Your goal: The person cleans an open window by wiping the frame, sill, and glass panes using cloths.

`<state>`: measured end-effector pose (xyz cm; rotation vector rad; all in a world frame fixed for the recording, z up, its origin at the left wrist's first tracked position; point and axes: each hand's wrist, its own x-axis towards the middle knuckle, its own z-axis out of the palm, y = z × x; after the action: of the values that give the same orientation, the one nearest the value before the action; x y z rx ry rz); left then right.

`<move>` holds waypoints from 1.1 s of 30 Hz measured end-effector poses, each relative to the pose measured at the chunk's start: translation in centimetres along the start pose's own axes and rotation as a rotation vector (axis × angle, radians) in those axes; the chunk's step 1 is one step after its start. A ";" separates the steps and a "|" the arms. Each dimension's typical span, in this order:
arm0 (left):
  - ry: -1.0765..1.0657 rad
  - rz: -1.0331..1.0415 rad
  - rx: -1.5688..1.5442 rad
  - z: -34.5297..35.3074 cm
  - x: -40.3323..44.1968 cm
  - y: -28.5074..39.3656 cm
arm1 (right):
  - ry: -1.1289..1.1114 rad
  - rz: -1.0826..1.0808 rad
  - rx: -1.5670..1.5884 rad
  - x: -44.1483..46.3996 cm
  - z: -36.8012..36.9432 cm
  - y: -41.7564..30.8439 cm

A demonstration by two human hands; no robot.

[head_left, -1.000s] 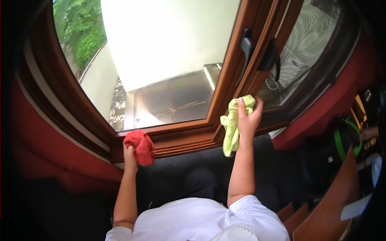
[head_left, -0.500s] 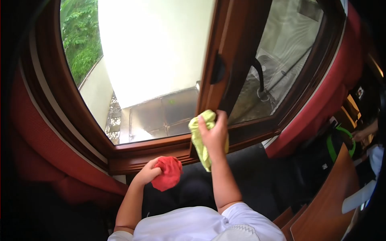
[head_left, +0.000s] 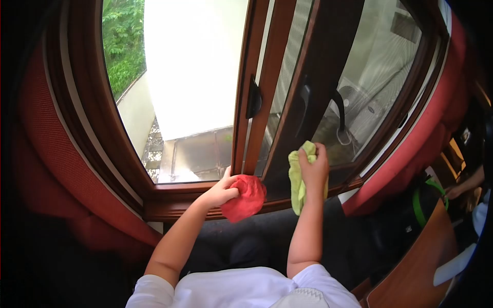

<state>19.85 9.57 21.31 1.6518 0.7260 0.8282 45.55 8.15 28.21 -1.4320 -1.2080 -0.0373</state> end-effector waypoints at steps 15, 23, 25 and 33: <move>0.399 -0.043 -0.372 -7.2 -7.5 -3.4 | -0.123 -0.319 -0.089 -3.3 4.7 -6.9; 0.727 0.164 0.362 -8.0 -13.1 -0.8 | -0.055 -0.331 -0.101 -4.5 5.0 -8.1; 0.785 0.088 0.468 -6.9 -13.0 0.5 | -0.054 -0.336 -0.109 -4.6 5.3 -8.1; 0.616 0.255 0.695 -5.1 -12.7 1.8 | -0.068 -0.311 -0.092 -3.0 4.0 -6.3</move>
<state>8.46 1.72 21.91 2.1481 1.3594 1.4057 37.63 7.77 29.66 -1.3204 -1.4928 -0.2627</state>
